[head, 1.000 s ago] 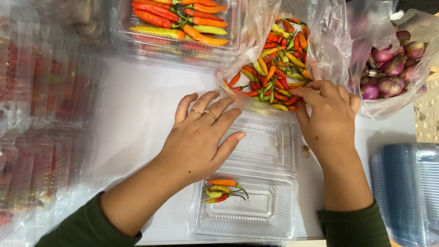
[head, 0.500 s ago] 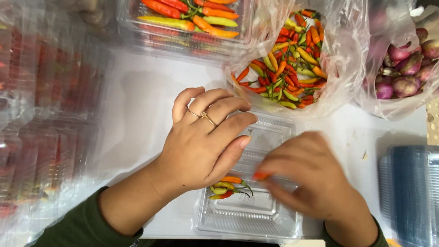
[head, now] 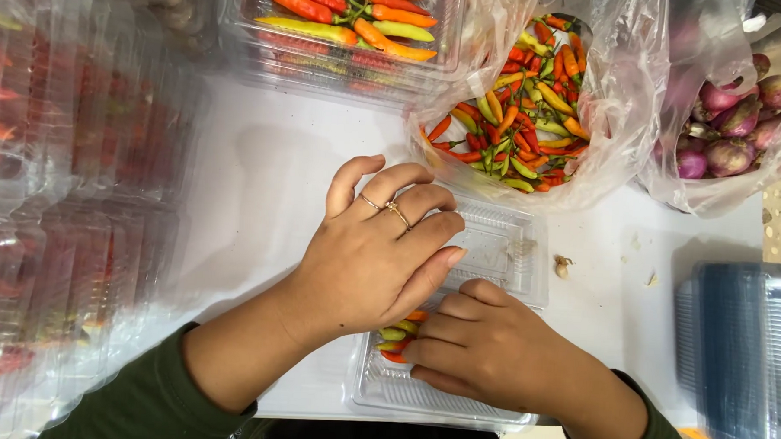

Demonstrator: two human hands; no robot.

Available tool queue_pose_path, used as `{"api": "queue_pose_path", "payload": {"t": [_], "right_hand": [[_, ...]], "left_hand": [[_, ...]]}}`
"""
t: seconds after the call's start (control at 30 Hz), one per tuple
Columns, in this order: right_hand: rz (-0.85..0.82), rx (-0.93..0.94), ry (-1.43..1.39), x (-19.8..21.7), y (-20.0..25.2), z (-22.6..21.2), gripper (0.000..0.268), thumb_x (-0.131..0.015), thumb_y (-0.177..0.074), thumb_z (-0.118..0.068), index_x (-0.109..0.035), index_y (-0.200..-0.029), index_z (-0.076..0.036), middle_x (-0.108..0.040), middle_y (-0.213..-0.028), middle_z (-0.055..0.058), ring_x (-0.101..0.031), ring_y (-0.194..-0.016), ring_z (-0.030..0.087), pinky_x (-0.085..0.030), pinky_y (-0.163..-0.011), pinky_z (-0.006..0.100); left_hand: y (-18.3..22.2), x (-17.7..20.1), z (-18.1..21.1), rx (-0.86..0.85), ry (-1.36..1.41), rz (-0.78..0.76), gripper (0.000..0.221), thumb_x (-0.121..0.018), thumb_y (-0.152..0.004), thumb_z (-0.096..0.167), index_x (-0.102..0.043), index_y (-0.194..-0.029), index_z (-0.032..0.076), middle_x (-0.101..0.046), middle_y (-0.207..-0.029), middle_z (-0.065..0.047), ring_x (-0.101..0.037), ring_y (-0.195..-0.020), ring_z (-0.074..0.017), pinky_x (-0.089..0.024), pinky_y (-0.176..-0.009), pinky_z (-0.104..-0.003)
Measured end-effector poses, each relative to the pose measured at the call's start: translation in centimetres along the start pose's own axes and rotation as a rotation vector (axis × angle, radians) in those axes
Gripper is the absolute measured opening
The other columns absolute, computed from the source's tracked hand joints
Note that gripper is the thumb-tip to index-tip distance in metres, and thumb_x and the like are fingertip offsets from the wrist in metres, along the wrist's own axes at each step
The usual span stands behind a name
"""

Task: The person sorts chili peppers from a bag by hand and arranges them into plastic containers, handling the peppers one at a time and moving filled containers aside.

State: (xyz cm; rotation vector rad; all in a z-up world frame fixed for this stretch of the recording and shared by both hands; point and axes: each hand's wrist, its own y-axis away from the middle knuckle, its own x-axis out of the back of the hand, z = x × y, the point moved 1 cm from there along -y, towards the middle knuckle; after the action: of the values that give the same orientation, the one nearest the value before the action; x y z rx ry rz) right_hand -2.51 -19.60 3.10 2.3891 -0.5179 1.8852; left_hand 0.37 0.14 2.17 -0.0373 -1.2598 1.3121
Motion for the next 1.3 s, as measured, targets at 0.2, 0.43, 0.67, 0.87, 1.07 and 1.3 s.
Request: {"api": "queue_pose_path", "payload": {"t": [0.2, 0.43, 0.67, 0.87, 1.07, 1.3], "right_hand": [[0.053, -0.022, 0.028, -0.7, -0.1, 0.0, 0.011, -0.067, -0.103, -0.031, -0.069, -0.106, -0.020, -0.067, -0.097, -0.006, -0.059, -0.086, 0.017, -0.040, -0.075, 0.034], [0.110, -0.088, -0.050, 0.4, 0.5, 1.0, 0.015, -0.065, -0.103, -0.037, -0.072, -0.111, -0.025, -0.068, -0.098, -0.005, -0.057, -0.081, 0.018, -0.037, -0.078, 0.033], [0.382, -0.743, 0.113, 2.0, 3.2, 8.0, 0.026, -0.070, -0.095, -0.019, -0.069, -0.121, -0.017, -0.074, -0.117, 0.000, -0.065, -0.095, 0.022, -0.038, -0.093, 0.040], [0.251, -1.043, 0.330, 2.2, 3.2, 13.2, 0.036, -0.061, -0.097, -0.024, -0.067, -0.131, -0.019, -0.075, -0.117, 0.006, -0.063, -0.105, 0.036, -0.034, -0.093, 0.047], [0.132, -1.110, 0.246, 3.0, 1.0, 14.8, 0.042, -0.071, -0.082, -0.034, -0.065, -0.122, -0.022, -0.078, -0.098, -0.002, -0.062, -0.110, 0.028, -0.030, -0.095, 0.045], [0.336, -1.023, 0.374, 1.7, 3.1, 15.8, 0.024, -0.074, -0.079, -0.028, -0.071, -0.102, -0.028, -0.074, -0.090, -0.003, -0.067, -0.093, 0.028, -0.033, -0.092, 0.041]], "left_hand": [[0.1, -0.1, 0.0, -0.003, -0.007, 0.005, 0.024, -0.053, -0.104, 0.029, -0.070, -0.104, 0.013, -0.068, -0.112, -0.002, -0.059, -0.118, -0.0278, -0.029, -0.110, -0.050], [0.1, -0.3, -0.2, 0.004, -0.022, -0.017, 0.022, -0.052, -0.104, 0.031, -0.067, -0.103, 0.015, -0.064, -0.113, -0.002, -0.059, -0.117, -0.0282, -0.030, -0.109, -0.051], [0.9, -2.5, -1.4, 0.153, -0.106, -0.172, 0.053, -0.041, -0.105, 0.047, -0.056, -0.142, 0.011, -0.055, -0.149, -0.009, -0.045, -0.139, -0.0345, -0.023, -0.117, -0.053], [1.1, -3.2, -1.7, 0.184, -0.099, -0.256, 0.058, -0.036, -0.105, 0.051, -0.054, -0.143, 0.011, -0.056, -0.149, -0.011, -0.042, -0.142, -0.0364, -0.018, -0.119, -0.054], [1.0, -2.7, -1.7, 0.179, -0.092, -0.243, 0.056, -0.037, -0.104, 0.050, -0.054, -0.142, 0.012, -0.059, -0.144, -0.011, -0.043, -0.140, -0.0376, -0.017, -0.118, -0.055], [1.0, -2.7, -1.8, 0.179, -0.065, -0.237, 0.054, -0.037, -0.104, 0.048, -0.056, -0.140, 0.012, -0.059, -0.142, -0.011, -0.043, -0.139, -0.0377, -0.018, -0.118, -0.056]]}}
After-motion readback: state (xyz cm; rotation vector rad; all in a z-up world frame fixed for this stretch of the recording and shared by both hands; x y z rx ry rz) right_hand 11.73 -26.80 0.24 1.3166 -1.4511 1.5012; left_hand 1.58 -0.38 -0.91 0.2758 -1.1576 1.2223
